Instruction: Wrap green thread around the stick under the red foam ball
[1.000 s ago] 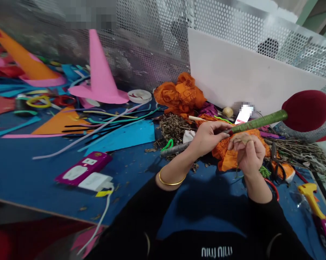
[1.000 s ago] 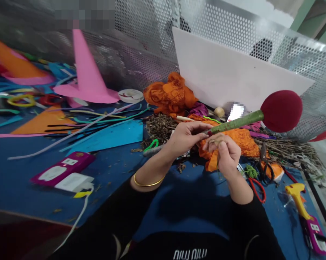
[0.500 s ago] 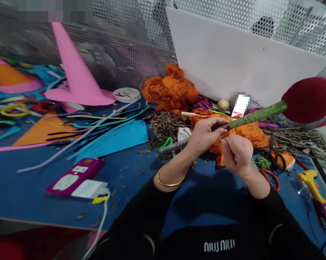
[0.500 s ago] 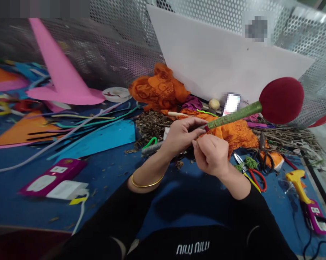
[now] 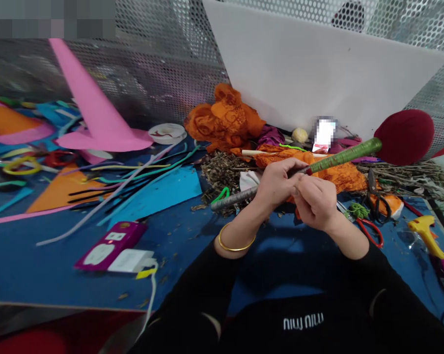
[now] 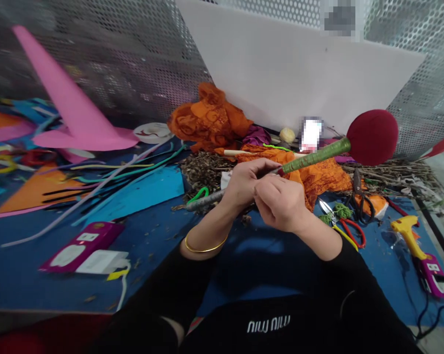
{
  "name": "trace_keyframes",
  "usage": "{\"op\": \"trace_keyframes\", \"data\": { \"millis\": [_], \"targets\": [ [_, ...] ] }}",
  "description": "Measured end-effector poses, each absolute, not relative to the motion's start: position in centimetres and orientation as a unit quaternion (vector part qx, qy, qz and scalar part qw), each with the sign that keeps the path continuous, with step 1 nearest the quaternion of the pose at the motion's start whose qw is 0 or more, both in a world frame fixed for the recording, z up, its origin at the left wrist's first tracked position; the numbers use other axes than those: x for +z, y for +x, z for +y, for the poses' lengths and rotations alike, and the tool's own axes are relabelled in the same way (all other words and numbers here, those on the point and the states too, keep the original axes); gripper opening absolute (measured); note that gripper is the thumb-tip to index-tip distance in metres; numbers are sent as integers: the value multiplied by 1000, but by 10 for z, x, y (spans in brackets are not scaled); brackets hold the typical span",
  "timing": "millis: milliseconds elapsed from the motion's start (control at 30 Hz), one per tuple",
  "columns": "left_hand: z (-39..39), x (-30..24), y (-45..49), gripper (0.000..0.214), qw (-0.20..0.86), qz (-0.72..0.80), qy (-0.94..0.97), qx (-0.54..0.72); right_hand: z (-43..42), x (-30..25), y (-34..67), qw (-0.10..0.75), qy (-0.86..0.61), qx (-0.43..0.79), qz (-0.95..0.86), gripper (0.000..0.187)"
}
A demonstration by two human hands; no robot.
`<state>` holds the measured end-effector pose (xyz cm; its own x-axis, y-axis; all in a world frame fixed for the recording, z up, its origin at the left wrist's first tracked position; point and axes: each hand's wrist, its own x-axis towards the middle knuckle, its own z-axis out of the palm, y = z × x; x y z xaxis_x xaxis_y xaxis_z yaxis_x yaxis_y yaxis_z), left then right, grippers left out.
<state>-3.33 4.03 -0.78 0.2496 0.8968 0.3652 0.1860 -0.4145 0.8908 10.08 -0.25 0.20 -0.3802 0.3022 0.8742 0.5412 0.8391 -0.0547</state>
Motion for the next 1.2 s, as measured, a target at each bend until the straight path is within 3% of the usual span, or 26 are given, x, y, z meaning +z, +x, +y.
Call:
{"op": "trace_keyframes", "data": {
  "millis": [233,500,867,1200],
  "targets": [
    [43,-11,-32,25,363,383,715,459,1,-1,106,487,-288,-87,-820,31],
    [35,-12,-23,14,246,437,775,384,9,30,142,534,-377,183,-734,39],
    [29,-14,-22,22,129,441,821,339,30,19,147,573,-426,172,-679,32],
    [28,-19,-21,24,-7,367,873,320,45,6,152,522,-498,202,-662,25]
  ]
}}
